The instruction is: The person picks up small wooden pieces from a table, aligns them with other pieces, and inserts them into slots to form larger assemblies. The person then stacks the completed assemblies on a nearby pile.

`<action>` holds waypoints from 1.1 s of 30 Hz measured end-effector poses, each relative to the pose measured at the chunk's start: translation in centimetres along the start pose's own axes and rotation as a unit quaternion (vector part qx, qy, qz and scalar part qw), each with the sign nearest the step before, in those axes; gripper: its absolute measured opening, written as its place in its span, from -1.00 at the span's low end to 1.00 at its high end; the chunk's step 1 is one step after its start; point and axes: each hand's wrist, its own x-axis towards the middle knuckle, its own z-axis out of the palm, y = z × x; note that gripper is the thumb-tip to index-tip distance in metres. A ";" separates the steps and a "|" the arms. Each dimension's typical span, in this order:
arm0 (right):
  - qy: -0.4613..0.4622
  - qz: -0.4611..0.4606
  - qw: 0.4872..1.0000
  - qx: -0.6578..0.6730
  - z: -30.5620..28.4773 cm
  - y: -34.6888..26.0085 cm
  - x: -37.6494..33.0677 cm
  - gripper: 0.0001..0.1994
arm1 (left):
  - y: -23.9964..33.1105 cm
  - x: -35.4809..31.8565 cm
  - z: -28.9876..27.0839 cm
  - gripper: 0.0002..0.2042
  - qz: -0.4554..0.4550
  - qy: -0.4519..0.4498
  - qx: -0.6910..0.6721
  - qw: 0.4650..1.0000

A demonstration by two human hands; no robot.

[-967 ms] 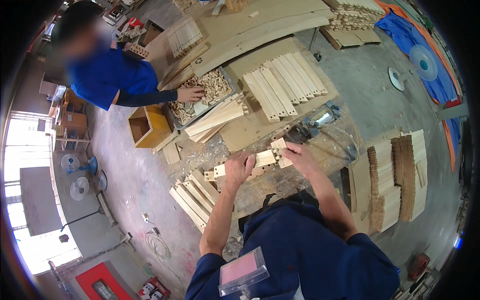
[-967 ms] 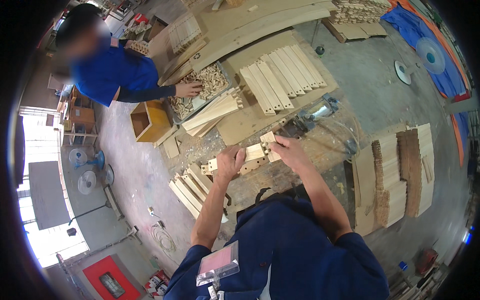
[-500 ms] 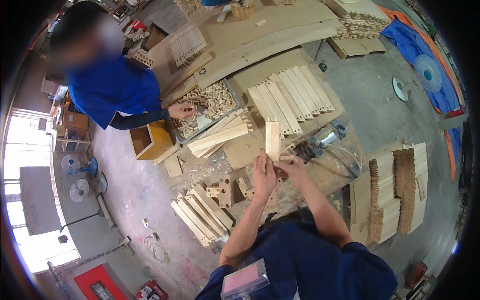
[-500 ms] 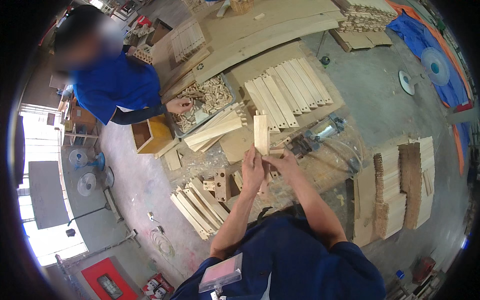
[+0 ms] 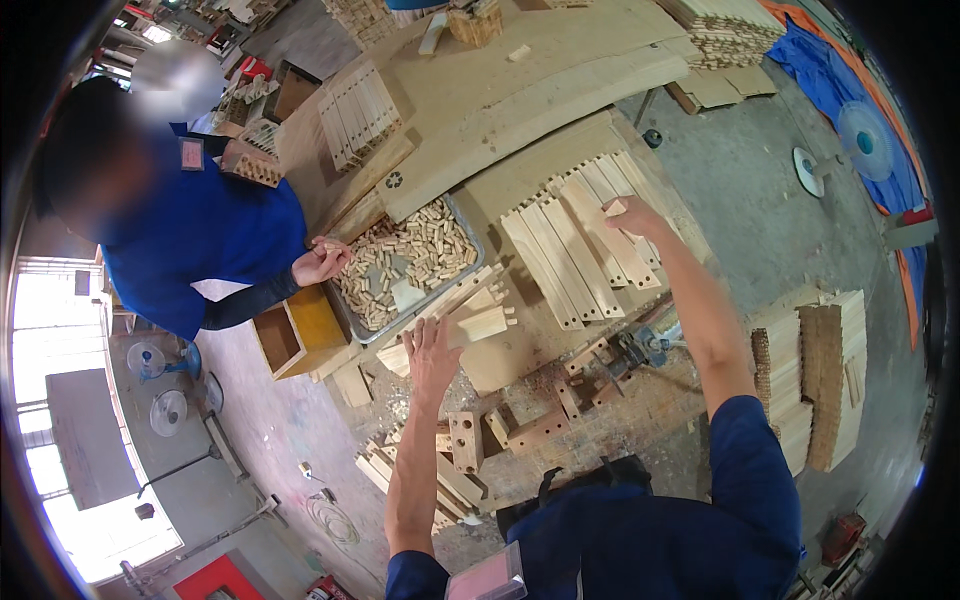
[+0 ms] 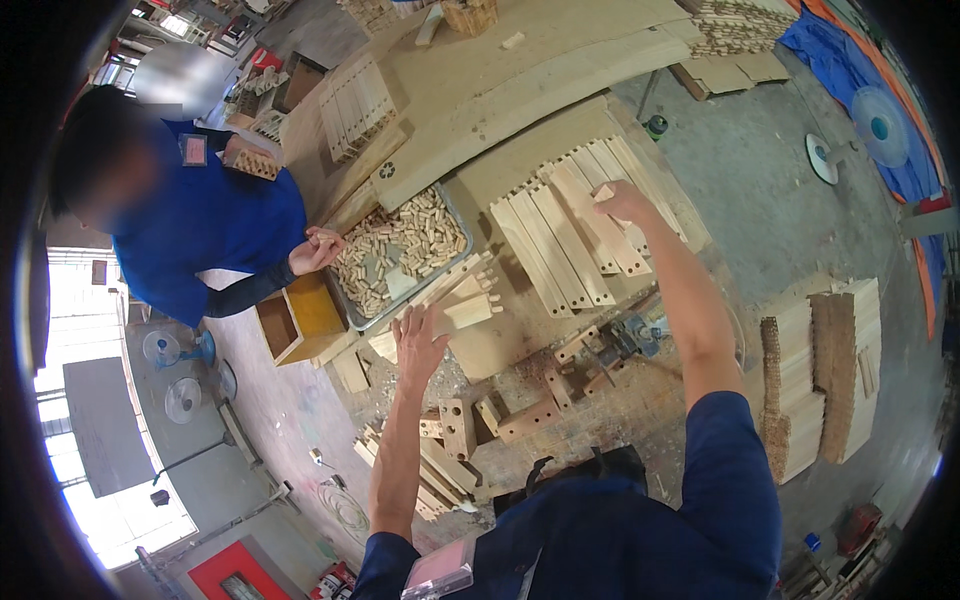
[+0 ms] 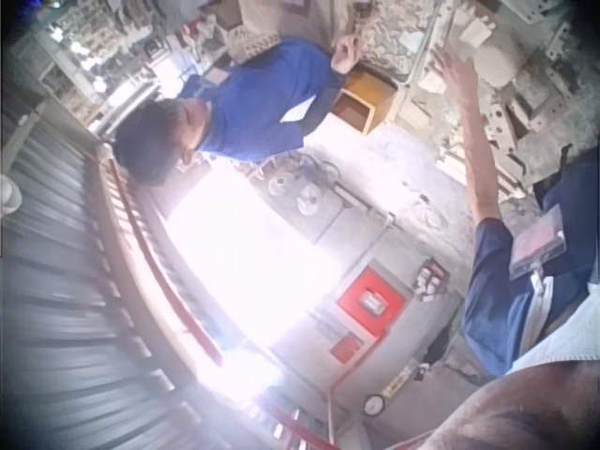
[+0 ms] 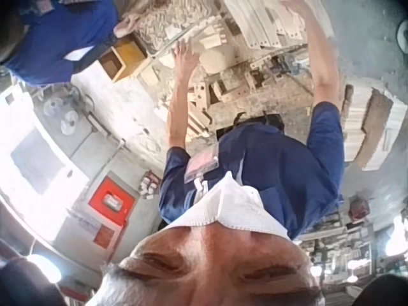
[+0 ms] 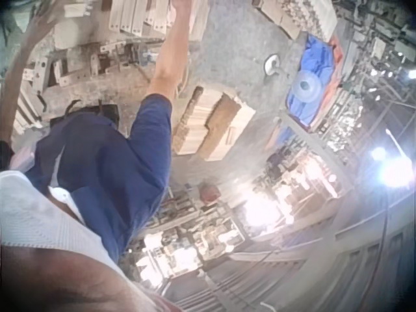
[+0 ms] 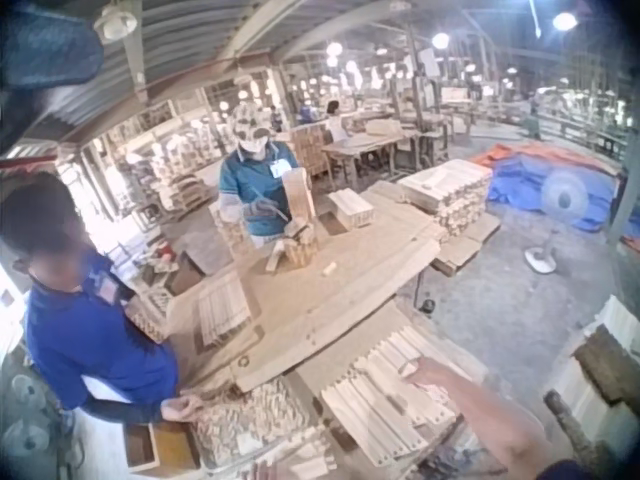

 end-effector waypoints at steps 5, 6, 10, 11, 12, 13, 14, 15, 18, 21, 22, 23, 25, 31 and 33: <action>-0.005 0.031 0.998 -0.058 3.9 2.1 1.8 -0.66 | 0.4 0.8 0.1 -0.21 -0.009 -0.026 -0.018 0.999; 0.017 0.028 0.995 -0.092 4.2 2.6 1.6 -0.66 | 1.7 1.0 -0.2 -0.21 -0.001 -0.008 -0.004 1.000; 0.060 0.046 0.992 -0.100 6.1 1.4 0.0 -0.62 | 4.9 -1.6 -0.9 -0.35 -0.010 0.095 -0.168 0.981; 0.086 0.036 0.991 -0.093 5.5 2.3 -0.8 -0.60 | 7.1 -2.0 -0.4 -0.39 -0.018 0.096 -0.217 0.971; 0.123 0.029 0.988 -0.092 4.1 4.0 -1.7 -0.58 | 10.0 -1.7 0.1 -0.43 -0.014 0.099 -0.272 0.957; 0.149 0.014 0.985 -0.086 3.2 4.7 -2.3 -0.55 | 12.2 -1.7 1.1 -0.45 0.026 0.083 -0.339 0.937; 0.139 0.060 0.988 -0.019 3.2 2.9 -2.4 -0.53 | 13.6 -2.1 2.3 -0.46 0.045 0.066 -0.385 0.919; 0.113 0.109 0.986 0.050 3.7 0.5 -3.0 -0.51 | 14.7 -2.4 3.1 -0.43 -0.032 0.017 -0.443 0.896; 0.121 0.109 0.987 -0.002 6.1 -0.6 -6.8 -0.44 | 17.1 -1.0 5.8 -0.34 -0.195 -0.079 -0.489 0.846; 0.078 0.087 0.984 -0.132 7.1 0.4 -9.0 -0.31 | 18.4 1.7 8.6 -0.26 -0.255 -0.084 -0.497 0.825; 0.045 0.101 0.981 -0.161 7.0 0.5 -9.3 -0.27 | 18.6 2.5 9.5 -0.24 -0.265 -0.077 -0.500 0.821; 0.018 0.119 0.975 -0.186 7.1 1.7 -9.7 -0.23 | 19.0 3.6 9.8 -0.23 -0.266 -0.079 -0.515 0.811; -0.002 0.063 0.962 -0.267 7.9 2.8 -10.4 -0.01 | 19.1 5.0 10.5 -0.21 -0.283 -0.085 -0.535 0.792; -0.117 0.011 0.910 -0.397 9.1 1.3 -11.5 0.16 | 17.8 7.6 11.1 -0.22 -0.332 -0.077 -0.638 0.691; -0.052 -0.010 0.914 -0.402 9.6 2.5 -11.7 0.11 | 18.6 8.0 11.1 -0.22 -0.359 -0.075 -0.627 0.688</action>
